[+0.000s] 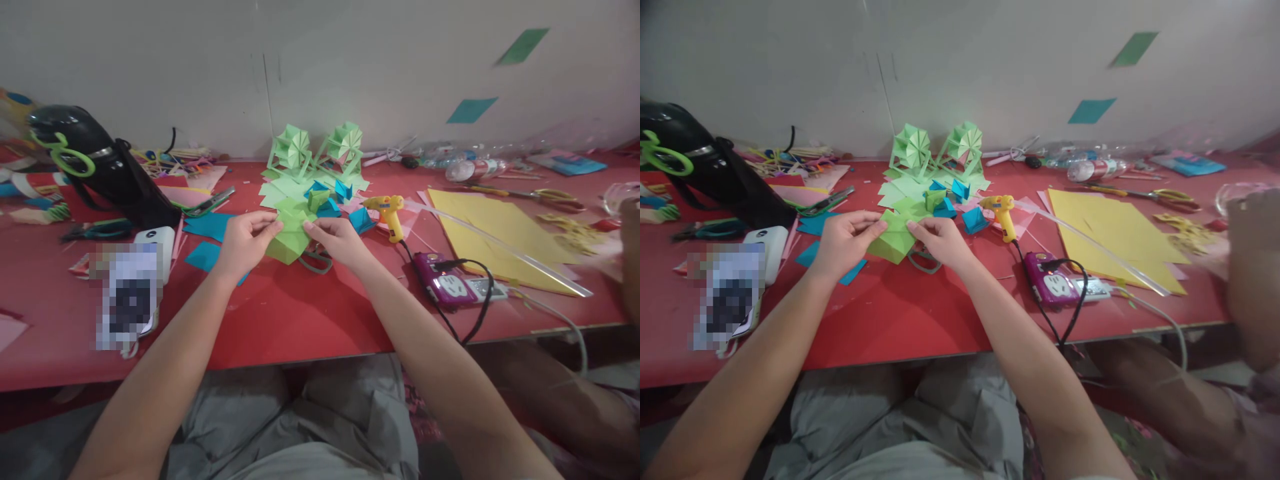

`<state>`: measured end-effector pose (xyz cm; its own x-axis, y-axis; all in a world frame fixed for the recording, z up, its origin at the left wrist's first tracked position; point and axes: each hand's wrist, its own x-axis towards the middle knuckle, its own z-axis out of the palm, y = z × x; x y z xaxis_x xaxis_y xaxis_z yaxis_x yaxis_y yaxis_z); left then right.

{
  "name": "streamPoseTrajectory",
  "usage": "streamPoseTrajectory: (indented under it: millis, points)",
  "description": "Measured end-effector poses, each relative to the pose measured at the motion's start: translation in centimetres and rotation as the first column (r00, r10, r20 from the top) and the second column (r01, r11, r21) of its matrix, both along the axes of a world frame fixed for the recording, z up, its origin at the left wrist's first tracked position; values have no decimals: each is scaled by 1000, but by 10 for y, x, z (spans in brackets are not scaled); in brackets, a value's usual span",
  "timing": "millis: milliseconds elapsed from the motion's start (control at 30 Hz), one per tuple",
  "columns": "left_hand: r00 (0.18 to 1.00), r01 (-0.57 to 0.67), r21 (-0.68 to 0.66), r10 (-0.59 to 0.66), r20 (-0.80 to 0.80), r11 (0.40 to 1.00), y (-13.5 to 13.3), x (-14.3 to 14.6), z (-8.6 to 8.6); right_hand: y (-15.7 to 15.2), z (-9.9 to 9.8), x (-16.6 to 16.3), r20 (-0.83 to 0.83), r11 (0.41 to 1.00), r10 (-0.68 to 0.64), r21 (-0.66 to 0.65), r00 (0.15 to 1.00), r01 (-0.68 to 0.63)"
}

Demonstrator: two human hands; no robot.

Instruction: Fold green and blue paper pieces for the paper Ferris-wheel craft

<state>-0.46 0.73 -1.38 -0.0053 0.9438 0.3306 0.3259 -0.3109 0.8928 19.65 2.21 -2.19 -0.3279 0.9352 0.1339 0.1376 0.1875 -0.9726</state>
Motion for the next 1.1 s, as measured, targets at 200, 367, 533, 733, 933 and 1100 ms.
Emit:
streamPoseTrajectory:
  millis: [200, 367, 533, 733, 933, 1100]
  points:
    - [1000, -23, -18, 23, -6, 1000, -1, -2, 0, 2, -4, -1, -67, 999, -35, -26, 997, 34]
    - [999, -48, -35, 47, -15, 998, -1, -2, 1, 3, -5, 0, -78, 999, -51, -4, 996, 51]
    - [999, -43, -40, 42, -23, 998, -1, -3, 2, 4, -5, -1, -69, 997, -74, 23, 995, 76]
    - [996, -84, 0, 84, -18, 997, 2, -6, 0, 7, 1, 4, -146, 990, -129, -73, 981, 119]
    - [997, -74, -8, 74, -2, 997, 2, -5, 0, 2, 4, 4, -110, 998, -47, -44, 993, 42]
    - [998, -64, -9, 64, -18, 998, 2, -6, -1, 1, 0, 3, -97, 999, -33, -19, 995, 31]
